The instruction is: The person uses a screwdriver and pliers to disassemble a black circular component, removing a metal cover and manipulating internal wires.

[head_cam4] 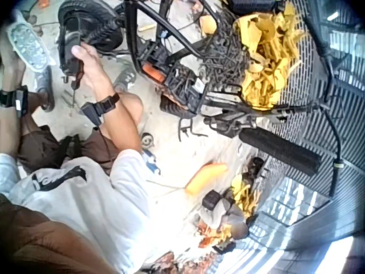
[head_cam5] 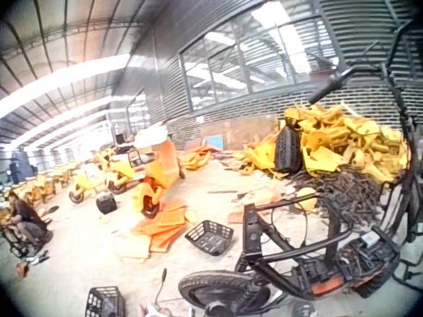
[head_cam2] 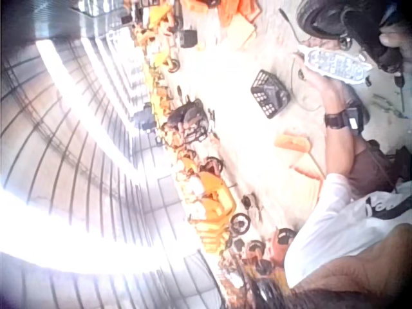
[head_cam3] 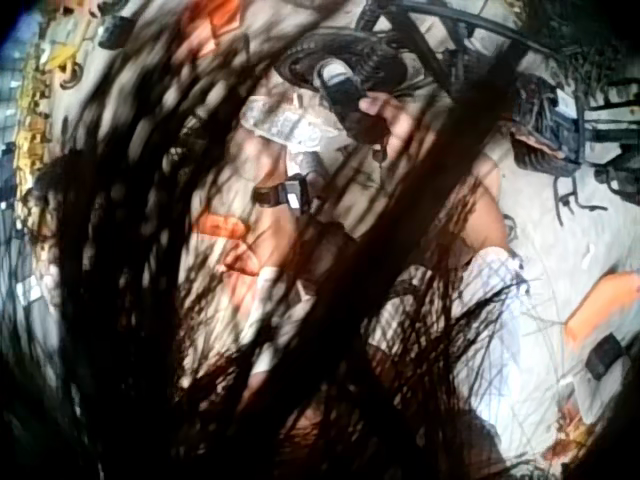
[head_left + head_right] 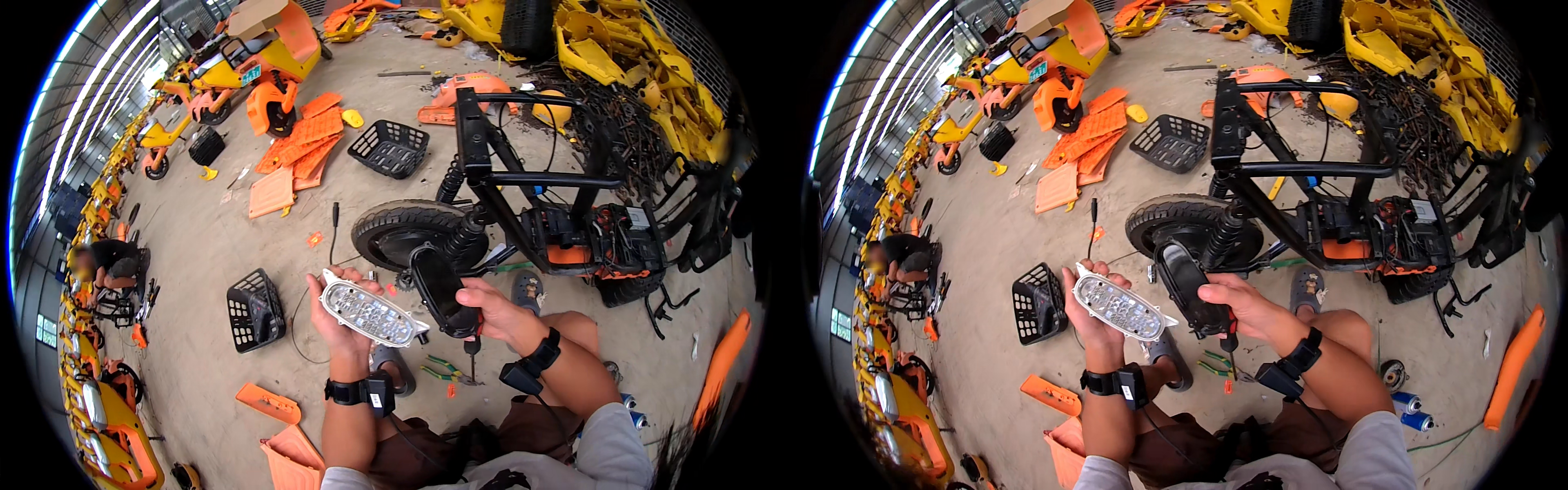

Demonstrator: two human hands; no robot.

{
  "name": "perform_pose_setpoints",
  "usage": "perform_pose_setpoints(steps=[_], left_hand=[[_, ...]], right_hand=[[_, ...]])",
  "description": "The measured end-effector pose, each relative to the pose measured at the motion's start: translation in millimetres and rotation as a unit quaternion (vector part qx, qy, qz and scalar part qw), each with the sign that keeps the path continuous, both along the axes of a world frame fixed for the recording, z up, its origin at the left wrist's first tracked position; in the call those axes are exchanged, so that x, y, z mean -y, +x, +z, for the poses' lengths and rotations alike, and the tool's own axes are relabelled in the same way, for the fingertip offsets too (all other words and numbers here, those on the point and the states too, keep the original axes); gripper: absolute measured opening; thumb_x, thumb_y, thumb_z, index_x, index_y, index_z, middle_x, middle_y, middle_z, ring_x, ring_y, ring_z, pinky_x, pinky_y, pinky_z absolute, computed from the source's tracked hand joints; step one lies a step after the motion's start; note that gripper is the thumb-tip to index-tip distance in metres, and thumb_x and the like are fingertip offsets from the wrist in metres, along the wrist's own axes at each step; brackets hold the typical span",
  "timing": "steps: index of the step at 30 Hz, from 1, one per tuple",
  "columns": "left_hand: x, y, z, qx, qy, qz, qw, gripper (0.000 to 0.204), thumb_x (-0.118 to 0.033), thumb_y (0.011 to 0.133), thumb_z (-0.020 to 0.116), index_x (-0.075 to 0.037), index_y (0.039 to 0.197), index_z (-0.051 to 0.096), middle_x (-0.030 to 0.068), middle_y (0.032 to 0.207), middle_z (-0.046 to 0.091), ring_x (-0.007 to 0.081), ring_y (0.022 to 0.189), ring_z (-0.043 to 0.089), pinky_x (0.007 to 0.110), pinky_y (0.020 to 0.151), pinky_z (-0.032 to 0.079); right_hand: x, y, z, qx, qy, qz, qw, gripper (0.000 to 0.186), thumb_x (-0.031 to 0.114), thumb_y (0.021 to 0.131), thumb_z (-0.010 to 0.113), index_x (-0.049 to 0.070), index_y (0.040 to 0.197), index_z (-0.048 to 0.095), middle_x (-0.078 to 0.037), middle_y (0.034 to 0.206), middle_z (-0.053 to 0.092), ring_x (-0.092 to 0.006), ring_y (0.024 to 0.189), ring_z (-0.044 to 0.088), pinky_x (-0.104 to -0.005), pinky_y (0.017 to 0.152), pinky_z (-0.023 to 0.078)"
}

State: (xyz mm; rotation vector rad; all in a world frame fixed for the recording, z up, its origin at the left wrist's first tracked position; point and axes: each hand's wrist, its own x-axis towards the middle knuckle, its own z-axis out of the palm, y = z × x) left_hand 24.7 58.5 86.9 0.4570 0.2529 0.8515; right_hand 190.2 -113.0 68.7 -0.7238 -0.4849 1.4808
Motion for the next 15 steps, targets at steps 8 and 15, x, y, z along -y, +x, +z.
perform_pose_setpoints(steps=[8, 15], left_hand=[[-19, -7, -19, -0.131, 0.079, -0.049, 0.987, 0.037, -0.036, 0.103, 0.035, -0.005, 0.097, 0.053, 0.0076, 0.089, 0.056, 0.0251, 0.080, 0.053, 0.039, 0.079, 0.045], [-30, -16, -32, -0.199, 0.081, -0.050, 0.975, 0.044, -0.043, 0.101, 0.042, -0.001, 0.105, 0.056, 0.0085, 0.099, 0.060, 0.0240, 0.088, 0.054, 0.038, 0.088, 0.045]], right_hand=[[7, 10, 3, 0.042, -0.003, -0.072, 0.997, 0.025, 0.026, 0.086, 0.061, 0.003, 0.096, 0.062, -0.008, 0.075, 0.063, -0.0155, 0.054, 0.060, -0.0293, 0.041, 0.045], [121, 63, 117, 0.001, 0.106, -0.314, 0.944, 0.021, 0.024, 0.086, 0.059, 0.006, 0.076, 0.054, -0.011, 0.053, 0.052, -0.0224, 0.045, 0.051, -0.0348, 0.048, 0.043]])
